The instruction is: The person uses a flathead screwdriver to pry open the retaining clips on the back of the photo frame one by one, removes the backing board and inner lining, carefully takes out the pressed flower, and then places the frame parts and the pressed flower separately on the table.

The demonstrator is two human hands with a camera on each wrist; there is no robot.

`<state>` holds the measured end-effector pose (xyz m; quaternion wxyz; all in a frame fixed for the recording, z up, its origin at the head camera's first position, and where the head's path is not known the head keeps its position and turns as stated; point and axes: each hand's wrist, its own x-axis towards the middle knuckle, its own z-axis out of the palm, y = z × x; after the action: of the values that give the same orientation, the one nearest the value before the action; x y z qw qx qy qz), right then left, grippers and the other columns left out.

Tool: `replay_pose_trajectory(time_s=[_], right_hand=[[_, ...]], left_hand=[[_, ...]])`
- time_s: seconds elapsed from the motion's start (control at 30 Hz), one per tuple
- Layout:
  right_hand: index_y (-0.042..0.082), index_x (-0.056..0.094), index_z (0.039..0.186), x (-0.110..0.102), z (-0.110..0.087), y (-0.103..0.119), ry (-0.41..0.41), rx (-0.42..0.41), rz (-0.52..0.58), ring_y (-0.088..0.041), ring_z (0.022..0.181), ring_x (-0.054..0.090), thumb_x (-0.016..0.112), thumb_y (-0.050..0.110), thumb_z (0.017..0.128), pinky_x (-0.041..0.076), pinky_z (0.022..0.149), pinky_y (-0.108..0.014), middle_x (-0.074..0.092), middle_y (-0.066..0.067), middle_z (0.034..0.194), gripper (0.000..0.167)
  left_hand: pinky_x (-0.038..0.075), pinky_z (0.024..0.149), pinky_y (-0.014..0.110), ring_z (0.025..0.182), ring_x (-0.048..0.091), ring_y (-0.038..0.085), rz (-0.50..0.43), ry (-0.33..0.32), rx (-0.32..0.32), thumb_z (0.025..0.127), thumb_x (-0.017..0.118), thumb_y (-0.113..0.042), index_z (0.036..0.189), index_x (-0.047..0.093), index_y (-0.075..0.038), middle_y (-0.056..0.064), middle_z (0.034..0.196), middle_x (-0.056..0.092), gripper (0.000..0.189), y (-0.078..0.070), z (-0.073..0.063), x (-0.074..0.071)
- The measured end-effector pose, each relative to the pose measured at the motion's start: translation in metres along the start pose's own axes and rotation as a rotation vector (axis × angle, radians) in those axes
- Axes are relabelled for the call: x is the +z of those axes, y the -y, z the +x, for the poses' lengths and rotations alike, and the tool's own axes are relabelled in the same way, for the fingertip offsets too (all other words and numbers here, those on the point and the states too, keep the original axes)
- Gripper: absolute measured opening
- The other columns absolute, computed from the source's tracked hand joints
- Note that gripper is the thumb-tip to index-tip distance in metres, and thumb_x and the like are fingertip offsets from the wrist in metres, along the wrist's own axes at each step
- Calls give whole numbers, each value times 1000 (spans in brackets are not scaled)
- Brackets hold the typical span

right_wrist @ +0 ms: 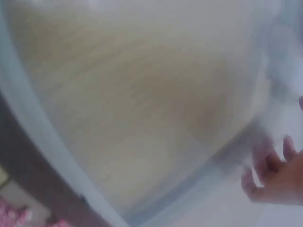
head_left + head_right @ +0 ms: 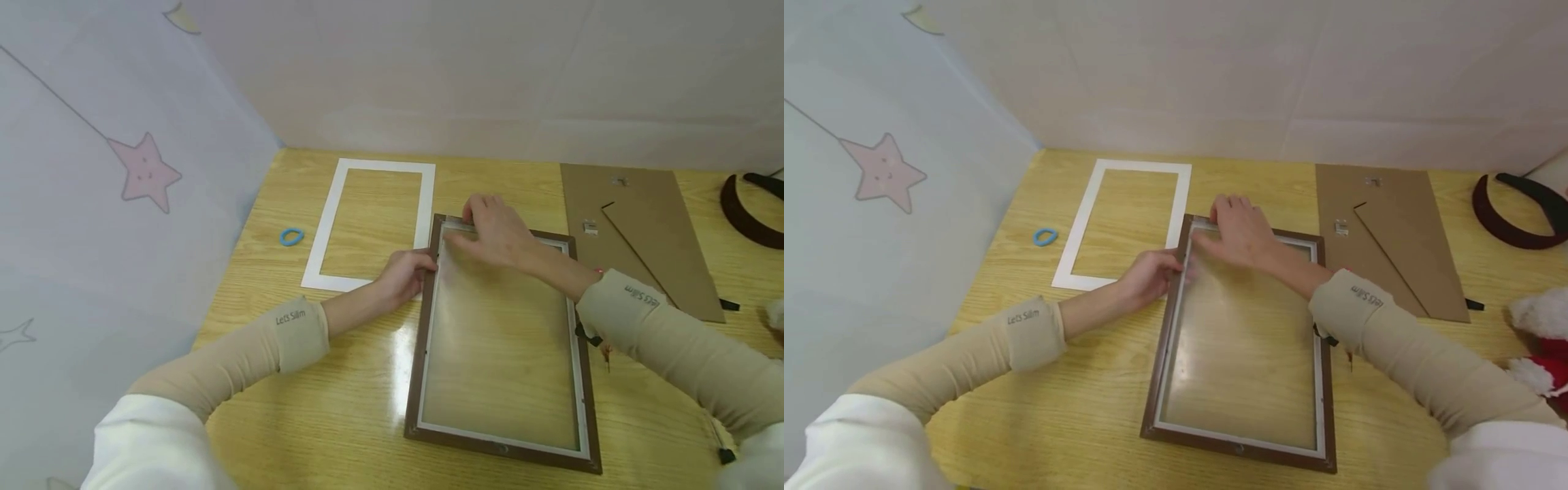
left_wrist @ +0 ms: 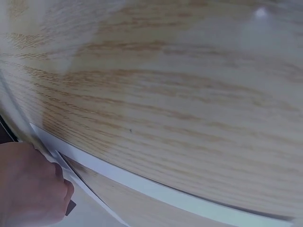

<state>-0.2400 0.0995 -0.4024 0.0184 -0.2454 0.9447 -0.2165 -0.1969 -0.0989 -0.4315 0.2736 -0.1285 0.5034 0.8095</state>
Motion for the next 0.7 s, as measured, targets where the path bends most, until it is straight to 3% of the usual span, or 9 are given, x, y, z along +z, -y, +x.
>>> replay_pose_trajectory(time_s=[0.07,0.2,0.37,0.5,0.6,0.7], right_hand=[[1,49,113,-6,0,-1,50,-24,59,-21,65,54,61,44,94,48,59,-34,59,-9,82,49],[1,50,120,-22,-1,-5,159,-95,193,-16,61,53,57,28,100,46,58,-31,61,-5,79,35],[1,59,103,-56,-1,-8,223,-160,334,-22,60,53,49,16,104,46,54,-29,60,-11,77,19],[2,52,101,-90,-4,-3,257,-209,406,-25,54,57,41,17,106,48,46,-31,58,-13,76,20],[2,52,99,-116,-5,0,199,-232,385,-23,49,57,40,16,106,47,41,-31,58,-11,73,20],[2,52,97,-142,-3,-3,59,-163,368,-21,46,56,42,19,106,46,39,-29,58,-9,70,22]], left_hand=[[53,69,20,69,57,9,7,-7,-4,82,47,16,148,17,13,10,98,58,73,0,0,-1],[53,68,23,70,63,11,34,9,-13,86,50,14,149,20,11,16,109,60,70,1,-1,-4],[55,70,26,79,67,17,57,64,-27,91,50,11,146,31,10,26,131,53,58,3,-1,-8],[53,76,22,84,63,17,58,114,-29,94,50,8,148,23,10,25,136,51,60,3,-1,-10],[52,79,23,87,64,18,43,136,-40,95,50,7,150,18,10,25,136,50,63,2,-2,-12],[54,80,28,97,65,25,51,151,-60,96,51,5,149,22,8,24,137,50,61,3,-4,-13]])
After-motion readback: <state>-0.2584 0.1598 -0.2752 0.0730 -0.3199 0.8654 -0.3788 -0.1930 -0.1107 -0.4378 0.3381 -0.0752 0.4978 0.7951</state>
